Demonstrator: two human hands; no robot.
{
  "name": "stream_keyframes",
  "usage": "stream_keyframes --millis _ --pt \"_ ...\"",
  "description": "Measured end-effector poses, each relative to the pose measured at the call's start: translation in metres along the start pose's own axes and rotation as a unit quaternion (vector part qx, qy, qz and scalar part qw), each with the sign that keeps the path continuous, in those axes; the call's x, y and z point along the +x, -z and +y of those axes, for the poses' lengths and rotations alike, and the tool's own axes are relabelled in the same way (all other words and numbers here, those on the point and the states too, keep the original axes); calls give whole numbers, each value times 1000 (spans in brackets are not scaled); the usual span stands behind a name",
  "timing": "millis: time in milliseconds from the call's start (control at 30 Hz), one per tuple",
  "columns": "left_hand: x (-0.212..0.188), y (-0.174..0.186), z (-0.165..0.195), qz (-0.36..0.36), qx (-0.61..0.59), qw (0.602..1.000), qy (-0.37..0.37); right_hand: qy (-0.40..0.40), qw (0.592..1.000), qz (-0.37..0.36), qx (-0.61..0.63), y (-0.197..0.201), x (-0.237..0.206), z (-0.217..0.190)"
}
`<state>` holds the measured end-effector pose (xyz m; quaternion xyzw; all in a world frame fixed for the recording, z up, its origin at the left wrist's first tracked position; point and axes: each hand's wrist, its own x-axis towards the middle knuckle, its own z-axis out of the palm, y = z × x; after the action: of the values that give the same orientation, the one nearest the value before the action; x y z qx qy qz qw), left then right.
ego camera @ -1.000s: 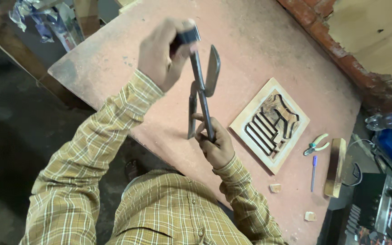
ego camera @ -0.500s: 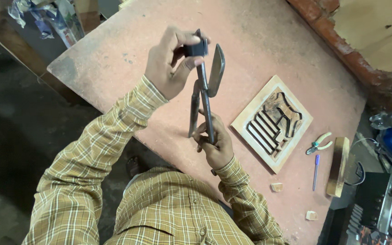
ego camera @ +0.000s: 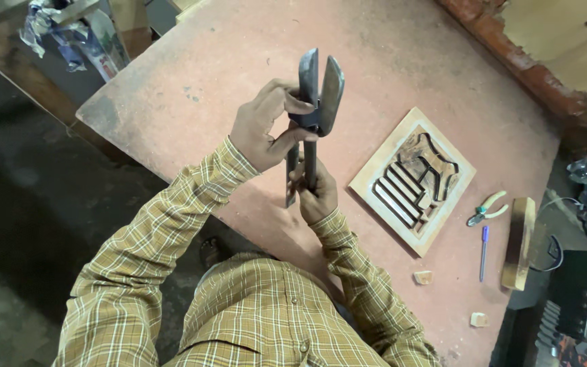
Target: The person cuts small leather pieces with large hand shears, fitting a small block against the blades, then uses a mallet on a cutting die board holding cut leather shapes, and finally handles and aligns thin leather strips on the workbench.
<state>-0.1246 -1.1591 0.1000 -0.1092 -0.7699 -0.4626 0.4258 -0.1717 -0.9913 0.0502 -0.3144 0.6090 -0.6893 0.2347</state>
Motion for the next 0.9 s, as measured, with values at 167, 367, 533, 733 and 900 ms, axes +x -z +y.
stream_keyframes --millis 167,367,533,733,900 --pt "-1 5 2 -1 -7 1000 6 -36 998 -47 -28 4 -1 -4" --pt "3 3 3 -9 4 1000 3 -14 991 -131 -31 18 1 -13" --pt "10 1 2 11 -19 1000 18 -66 983 -172 -18 31 -1 -21" --pt "16 0 3 3 -60 998 31 -67 985 -160 -15 31 -4 -21" --pt "17 -1 4 12 -51 998 33 -73 987 -143 -28 28 -6 -20"
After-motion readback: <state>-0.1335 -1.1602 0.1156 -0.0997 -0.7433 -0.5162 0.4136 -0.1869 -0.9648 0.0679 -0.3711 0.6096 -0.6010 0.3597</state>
